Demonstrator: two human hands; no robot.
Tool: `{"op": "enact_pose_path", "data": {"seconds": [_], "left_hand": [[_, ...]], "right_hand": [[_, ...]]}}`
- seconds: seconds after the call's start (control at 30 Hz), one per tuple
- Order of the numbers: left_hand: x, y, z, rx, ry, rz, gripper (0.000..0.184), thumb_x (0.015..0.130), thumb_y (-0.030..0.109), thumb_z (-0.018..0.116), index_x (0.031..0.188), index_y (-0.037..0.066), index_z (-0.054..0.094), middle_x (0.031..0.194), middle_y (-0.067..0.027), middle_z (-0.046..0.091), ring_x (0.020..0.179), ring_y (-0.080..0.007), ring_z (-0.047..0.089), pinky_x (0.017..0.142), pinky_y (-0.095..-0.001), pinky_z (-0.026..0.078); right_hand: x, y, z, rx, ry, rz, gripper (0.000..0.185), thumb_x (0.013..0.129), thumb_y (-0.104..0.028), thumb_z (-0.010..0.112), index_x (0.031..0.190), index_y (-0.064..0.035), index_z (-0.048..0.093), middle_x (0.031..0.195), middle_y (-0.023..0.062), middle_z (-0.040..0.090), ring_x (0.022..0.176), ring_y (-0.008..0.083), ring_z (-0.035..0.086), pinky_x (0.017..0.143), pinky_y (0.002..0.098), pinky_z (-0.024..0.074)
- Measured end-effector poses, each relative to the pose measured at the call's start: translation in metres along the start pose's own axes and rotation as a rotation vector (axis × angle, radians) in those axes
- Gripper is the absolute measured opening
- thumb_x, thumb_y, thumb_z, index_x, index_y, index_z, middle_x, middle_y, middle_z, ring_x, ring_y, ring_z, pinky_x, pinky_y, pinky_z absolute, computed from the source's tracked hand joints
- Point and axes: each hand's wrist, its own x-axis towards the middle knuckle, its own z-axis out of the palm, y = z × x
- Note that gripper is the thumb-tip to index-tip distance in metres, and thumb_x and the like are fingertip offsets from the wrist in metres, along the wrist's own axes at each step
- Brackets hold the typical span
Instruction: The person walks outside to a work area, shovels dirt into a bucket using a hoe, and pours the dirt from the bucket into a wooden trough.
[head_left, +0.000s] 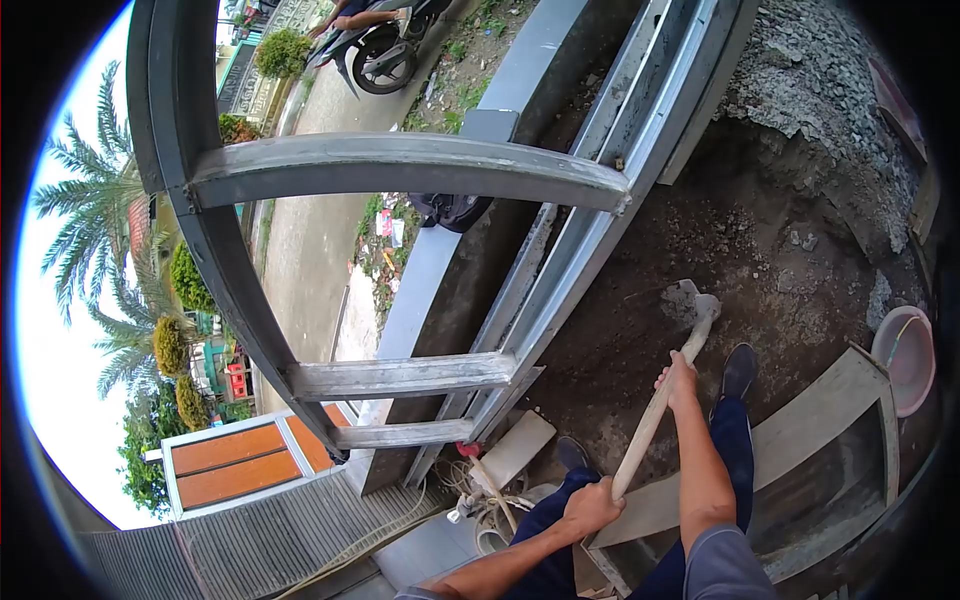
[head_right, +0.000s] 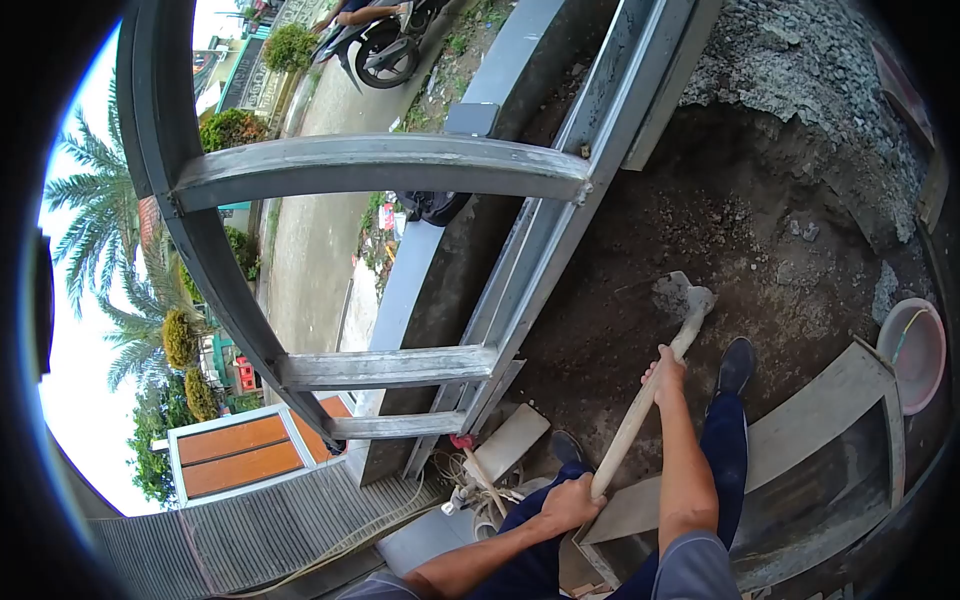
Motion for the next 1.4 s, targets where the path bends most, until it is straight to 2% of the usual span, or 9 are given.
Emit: {"op": "enact_pose_path", "data": {"seconds": [0.2,0.7,0.77,0.83,0.9,1.1,1.17,1.3,1.4], "left_hand": [[0.002,0.005,-0.004,0.011,-0.003,0.004,0.044,0.091,0.036,0.068,0.113,-0.002,0.062,0.094,-0.0276,0.074,0.09,-0.0445,0.074,0.083,-0.0532,0.059],[0.0,-0.003,0.005,-0.022,0.048,-0.008,0.041,0.089,0.033,0.069,0.11,-0.001,0.063,0.091,-0.0278,0.074,0.088,-0.0448,0.073,0.083,-0.0537,0.059],[-0.006,-0.006,0.009,-0.027,0.08,-0.001,0.039,0.089,0.034,0.069,0.106,-0.001,0.062,0.088,-0.0273,0.073,0.084,-0.0453,0.073,0.08,-0.0551,0.059],[-0.024,-0.012,0.022,-0.017,0.066,0.0,0.038,0.088,0.033,0.071,0.105,0.0,0.062,0.084,-0.0255,0.072,0.079,-0.0449,0.072,0.074,-0.0552,0.059],[-0.004,-0.019,0.02,0.031,0.132,0.061,0.038,0.087,0.033,0.072,0.105,0.002,0.06,0.078,-0.0239,0.072,0.074,-0.0446,0.072,0.069,-0.0543,0.059],[0.036,-0.031,0.02,0.095,0.301,0.139,0.035,0.084,0.033,0.075,0.095,0.005,0.055,0.071,-0.0221,0.07,0.066,-0.0421,0.071,0.063,-0.0534,0.058],[0.061,-0.042,0.023,0.109,0.373,0.183,0.036,0.084,0.033,0.075,0.094,0.005,0.055,0.07,-0.0219,0.069,0.065,-0.042,0.07,0.061,-0.0531,0.057],[0.114,-0.049,-0.01,0.13,0.498,0.192,0.037,0.082,0.031,0.078,0.094,0.005,0.055,0.07,-0.0223,0.069,0.066,-0.0432,0.07,0.062,-0.0539,0.057],[0.154,-0.05,-0.038,0.148,0.515,0.052,0.04,0.082,0.031,0.078,0.101,0.003,0.058,0.078,-0.0268,0.071,0.075,-0.0465,0.071,0.068,-0.0563,0.057]], "right_hand": [[0.009,0.0,-0.001,0.026,-0.005,0.035,0.033,0.092,-0.033,0.071,0.109,-0.015,0.049,0.072,0.0059,0.051,0.053,0.0204,0.052,0.048,0.04,0.0495],[-0.008,-0.009,0.009,-0.046,0.035,0.006,0.027,0.092,-0.029,0.07,0.104,-0.0091,0.056,0.072,0.0055,0.052,0.052,0.0198,0.053,0.048,0.0393,0.0497],[-0.014,-0.008,0.008,-0.046,0.012,-0.059,0.027,0.092,-0.028,0.07,0.108,-0.0118,0.055,0.069,0.0047,0.052,0.049,0.0193,0.053,0.045,0.0374,0.0488],[-0.056,0.023,-0.031,-0.048,0.058,0.01,0.028,0.092,-0.027,0.069,0.109,-0.0109,0.053,0.068,0.0045,0.051,0.049,0.0195,0.053,0.044,0.0376,0.0482],[-0.047,-0.028,0.017,0.023,-0.038,-0.085,0.029,0.093,-0.026,0.069,0.11,-0.0099,0.052,0.067,0.0043,0.05,0.049,0.0198,0.052,0.044,0.0378,0.0476],[-0.046,-0.059,0.042,0.071,-0.095,-0.232,0.031,0.094,-0.027,0.069,0.112,-0.0083,0.053,0.069,0.0053,0.052,0.049,0.0181,0.053,0.045,0.0359,0.0469],[-0.039,-0.07,0.055,0.128,-0.172,-0.283,0.029,0.094,-0.026,0.07,0.106,-0.0078,0.05,0.07,0.006,0.053,0.05,0.018,0.053,0.045,0.0357,0.047],[-0.021,-0.095,0.105,0.178,-0.235,-0.39,0.031,0.093,-0.023,0.07,0.11,-0.006,0.05,0.068,0.0053,0.054,0.049,0.0156,0.054,0.044,0.0335,0.0484],[0.018,-0.093,0.161,0.146,-0.278,-0.379,0.033,0.094,-0.024,0.07,0.111,-0.0046,0.05,0.07,0.0058,0.055,0.051,0.0155,0.055,0.045,0.0341,0.0503]]}}
